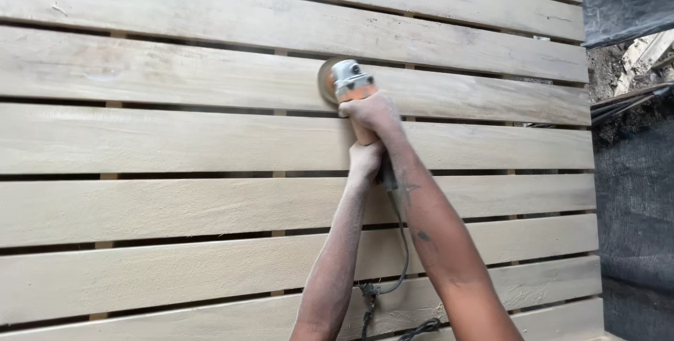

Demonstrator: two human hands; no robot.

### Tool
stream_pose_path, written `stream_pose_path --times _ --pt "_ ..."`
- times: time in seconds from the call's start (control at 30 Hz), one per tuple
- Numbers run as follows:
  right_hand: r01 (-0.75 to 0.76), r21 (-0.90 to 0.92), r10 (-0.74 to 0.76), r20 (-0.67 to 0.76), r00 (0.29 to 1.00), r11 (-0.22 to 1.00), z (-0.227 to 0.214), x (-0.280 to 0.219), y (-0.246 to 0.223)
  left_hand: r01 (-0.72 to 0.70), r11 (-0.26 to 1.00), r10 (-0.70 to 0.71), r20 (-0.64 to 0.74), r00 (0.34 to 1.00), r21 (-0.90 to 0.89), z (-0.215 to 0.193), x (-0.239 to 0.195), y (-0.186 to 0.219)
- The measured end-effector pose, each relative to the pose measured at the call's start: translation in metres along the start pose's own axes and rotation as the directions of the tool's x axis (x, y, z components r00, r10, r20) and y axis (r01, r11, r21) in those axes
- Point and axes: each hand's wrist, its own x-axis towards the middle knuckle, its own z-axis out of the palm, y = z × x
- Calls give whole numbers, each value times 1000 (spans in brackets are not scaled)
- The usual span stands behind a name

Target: The person uses an electric angle grinder with a sanding disc to smooth the surface of a wooden pallet. They move the tool back and forth across the horizontal slats, working systematically from one end to the other to remove roughness and even out the wood grain.

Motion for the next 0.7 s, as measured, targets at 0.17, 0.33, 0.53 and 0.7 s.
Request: stream_pose_path --times 0.17,0.33,0.53,0.7 --pt "-85 5 85 14 996 996 -27 26 33 -38 998 38 -6 999 60 51 18 -22" --pt "-157 99 161 -29 987 983 -34 16 39 -30 998 26 83 996 51 51 16 -28" --pt "-81 71 81 3 997 994 -8 6 1 -25 999 26 22 999 -34 7 14 -8" --pt "233 -207 -258 -102 961 950 -11 34 40 34 999 -34 74 997 -3 30 8 -13"
